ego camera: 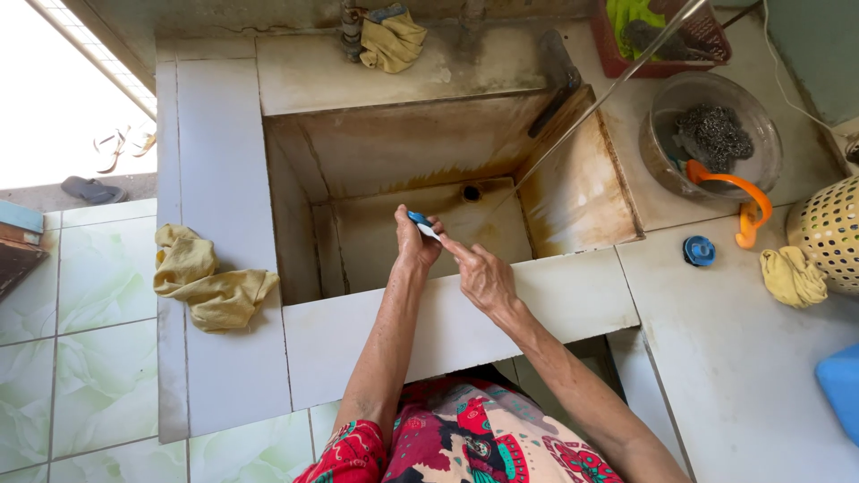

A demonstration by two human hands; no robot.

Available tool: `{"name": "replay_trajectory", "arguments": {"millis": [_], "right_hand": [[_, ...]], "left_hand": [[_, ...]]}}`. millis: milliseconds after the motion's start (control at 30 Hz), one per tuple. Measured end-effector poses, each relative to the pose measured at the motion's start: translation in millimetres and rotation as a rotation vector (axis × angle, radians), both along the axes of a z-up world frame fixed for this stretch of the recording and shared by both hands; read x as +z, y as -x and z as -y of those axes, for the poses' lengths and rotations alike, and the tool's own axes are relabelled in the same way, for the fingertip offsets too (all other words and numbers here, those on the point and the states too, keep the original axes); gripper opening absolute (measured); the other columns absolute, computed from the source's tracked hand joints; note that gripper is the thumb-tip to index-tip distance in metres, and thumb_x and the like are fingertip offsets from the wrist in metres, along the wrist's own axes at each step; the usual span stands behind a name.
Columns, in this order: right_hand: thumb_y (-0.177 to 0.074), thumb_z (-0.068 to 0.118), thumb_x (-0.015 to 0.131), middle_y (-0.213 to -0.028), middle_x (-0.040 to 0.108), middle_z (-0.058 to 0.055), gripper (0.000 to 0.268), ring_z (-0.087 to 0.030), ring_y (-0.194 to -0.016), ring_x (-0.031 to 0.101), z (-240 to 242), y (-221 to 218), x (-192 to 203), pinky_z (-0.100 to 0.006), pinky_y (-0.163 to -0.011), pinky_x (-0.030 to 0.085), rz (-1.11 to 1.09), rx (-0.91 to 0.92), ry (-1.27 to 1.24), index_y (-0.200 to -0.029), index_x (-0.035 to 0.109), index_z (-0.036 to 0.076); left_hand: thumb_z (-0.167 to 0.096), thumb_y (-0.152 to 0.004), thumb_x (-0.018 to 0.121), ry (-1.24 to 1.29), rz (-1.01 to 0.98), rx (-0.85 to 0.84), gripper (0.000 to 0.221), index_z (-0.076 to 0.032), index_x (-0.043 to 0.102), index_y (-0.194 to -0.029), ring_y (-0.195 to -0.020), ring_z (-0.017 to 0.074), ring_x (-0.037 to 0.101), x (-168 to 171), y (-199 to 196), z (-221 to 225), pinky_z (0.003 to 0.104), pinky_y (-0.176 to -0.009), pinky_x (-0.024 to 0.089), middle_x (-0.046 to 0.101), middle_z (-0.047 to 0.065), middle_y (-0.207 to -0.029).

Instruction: Cleaning and scrubbing small plastic caps and components using a toothbrush and a small brush under a stream of water at a sink.

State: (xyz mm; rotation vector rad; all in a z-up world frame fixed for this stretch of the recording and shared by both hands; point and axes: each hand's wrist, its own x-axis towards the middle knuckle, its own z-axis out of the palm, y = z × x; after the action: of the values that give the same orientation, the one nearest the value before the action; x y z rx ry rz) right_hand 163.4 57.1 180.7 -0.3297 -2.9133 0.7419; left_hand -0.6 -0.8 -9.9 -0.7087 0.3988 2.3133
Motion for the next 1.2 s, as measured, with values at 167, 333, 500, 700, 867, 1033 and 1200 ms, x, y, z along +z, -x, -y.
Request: {"name": "replay_trajectory", "arguments": {"millis": [167,333,500,700,867,1033,1200], "right_hand": [[-0.096,0.009,0.059,-0.094,0.071,-0.012,0.049,-0.034,-0.083,0.07,-19.5,-18.3,-1.6,-0.045,-0.072,0.058,-0.048,-0.037,0.049,-0.141,0.062,0.029],[-0.095,0.007,0.061,-0.101,0.073,-0.013,0.051,-0.034,-0.088,0.071,-43.0,-8.5,0.8,-0.044,-0.076,0.058,-0.168,-0.07,0.086,-0.142,0.062,0.027],[-0.093,0.002,0.059,-0.109,0.074,-0.011,0.053,-0.033,-0.091,0.072,-82.7,-10.8,15.1,-0.042,-0.075,0.058,-0.305,-0.007,0.072,-0.141,0.061,0.023],[-0.093,0.0,0.06,-0.102,0.073,-0.01,0.056,-0.031,-0.085,0.071,-116.1,-24.2,31.5,-0.041,-0.072,0.058,-0.309,-0.093,0.066,-0.143,0.061,0.025],[-0.091,-0.001,0.061,-0.094,0.071,-0.011,0.058,-0.031,-0.081,0.069,-129.1,-22.0,35.5,-0.041,-0.07,0.057,-0.337,-0.142,0.063,-0.142,0.062,0.026],[-0.092,0.0,0.061,-0.091,0.07,-0.011,0.055,-0.031,-0.078,0.069,-144.1,-38.7,28.9,-0.041,-0.068,0.057,-0.314,-0.172,0.081,-0.141,0.063,0.026],[-0.091,-0.001,0.06,-0.098,0.073,-0.011,0.055,-0.031,-0.082,0.07,-161.9,-21.6,37.7,-0.04,-0.07,0.058,-0.438,-0.182,0.092,-0.141,0.063,0.022]], "left_hand": [[-0.067,-0.096,0.051,0.195,-0.106,-0.139,0.054,-0.014,0.045,-0.092,-0.056,0.0216,0.049,29.2,-10.3,-7.6,0.038,-0.051,0.041,0.051,0.007,-0.068],[-0.062,-0.1,0.057,0.192,-0.158,-0.177,0.048,-0.016,0.047,-0.093,-0.057,0.0172,0.051,18.5,-23.2,-53.9,0.033,-0.05,0.043,0.051,0.003,-0.07],[-0.058,-0.097,0.053,0.207,-0.078,-0.01,0.041,-0.018,0.051,-0.095,-0.064,0.0176,0.055,25.4,-6.3,-109.1,0.037,-0.055,0.048,0.054,0.0,-0.075],[-0.069,-0.094,0.051,0.456,-0.191,-0.18,0.055,-0.015,0.049,-0.088,-0.058,0.0208,0.048,87.3,-1.1,-136.5,0.036,-0.049,0.042,0.049,0.004,-0.069],[-0.065,-0.093,0.051,0.37,-0.103,-0.191,0.046,-0.019,0.051,-0.09,-0.058,0.0189,0.053,85.0,-4.2,-163.2,0.037,-0.053,0.044,0.053,0.001,-0.068],[-0.069,-0.088,0.049,0.383,-0.179,-0.221,0.055,-0.014,0.047,-0.084,-0.053,0.0217,0.05,103.9,4.4,-168.4,0.039,-0.047,0.04,0.049,0.005,-0.064],[-0.076,-0.09,0.042,0.551,-0.236,-0.369,0.057,-0.02,0.052,-0.089,-0.052,0.0171,0.046,108.4,-25.4,-195.6,0.033,-0.047,0.031,0.05,0.0,-0.064]]}}
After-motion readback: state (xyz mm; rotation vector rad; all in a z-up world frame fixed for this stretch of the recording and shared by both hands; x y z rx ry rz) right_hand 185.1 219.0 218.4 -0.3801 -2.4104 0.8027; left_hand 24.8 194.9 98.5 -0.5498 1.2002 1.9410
